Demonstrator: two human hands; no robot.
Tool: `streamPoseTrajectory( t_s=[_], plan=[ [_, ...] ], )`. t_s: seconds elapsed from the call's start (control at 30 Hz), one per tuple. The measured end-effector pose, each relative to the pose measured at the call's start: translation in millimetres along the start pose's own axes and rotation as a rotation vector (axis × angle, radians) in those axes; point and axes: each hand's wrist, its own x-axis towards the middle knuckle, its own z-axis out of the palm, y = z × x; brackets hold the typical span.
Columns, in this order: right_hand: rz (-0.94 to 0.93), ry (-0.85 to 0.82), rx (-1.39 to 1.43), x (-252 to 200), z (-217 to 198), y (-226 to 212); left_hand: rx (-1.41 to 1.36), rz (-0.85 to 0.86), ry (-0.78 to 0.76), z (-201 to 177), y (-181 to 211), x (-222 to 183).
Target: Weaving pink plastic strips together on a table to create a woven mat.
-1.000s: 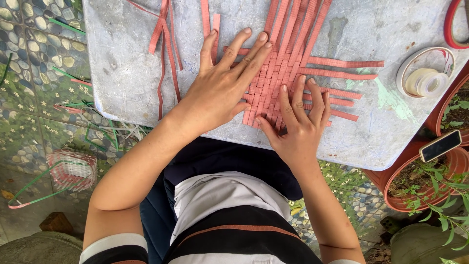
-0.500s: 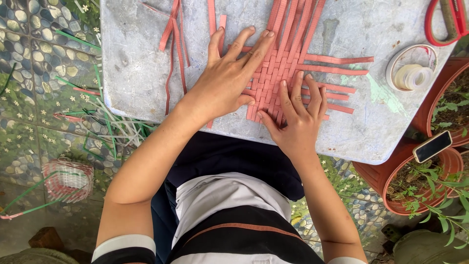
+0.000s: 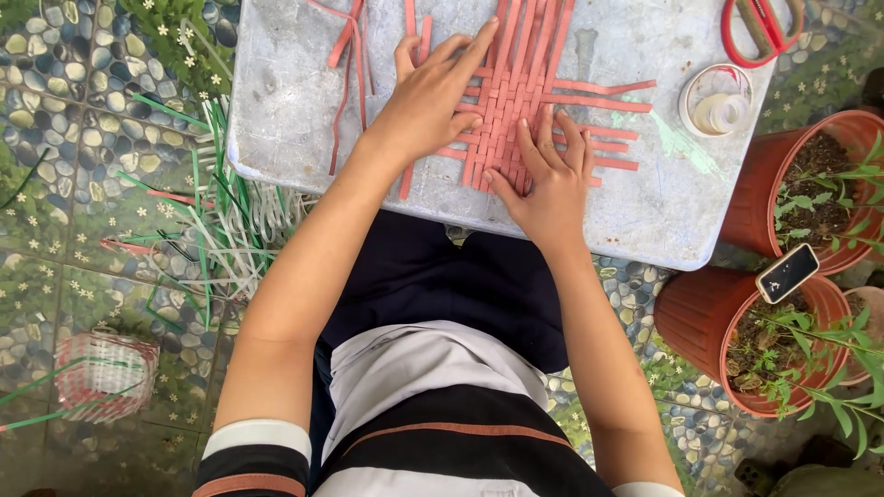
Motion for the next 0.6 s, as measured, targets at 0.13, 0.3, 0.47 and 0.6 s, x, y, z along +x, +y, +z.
streamPoseTrajectory(
  t_s=[0.13, 0.3, 0.47, 0.6],
  plan=[
    [0.005, 0.003, -0.007, -1.2, 0.2, -1.0, 0.046, -0.053, -0.042, -16.1, 15.6, -3.3],
    [0.019, -0.007, 0.028, -1.8, -0.5, -0.3, 0.172, -0.030, 0.024, -15.9, 18.2, -14.2],
    [0.067, -0.034, 0.052, 0.7, -7.1, -4.2, -0.057, -0.166, 0.155, -40.7, 42.3, -39.6],
    [0.065, -0.085, -0.013, 6.9, -14.5, -11.9, -0.187, -0.345, 0.469, -44.9, 48.3, -68.3]
  ],
)
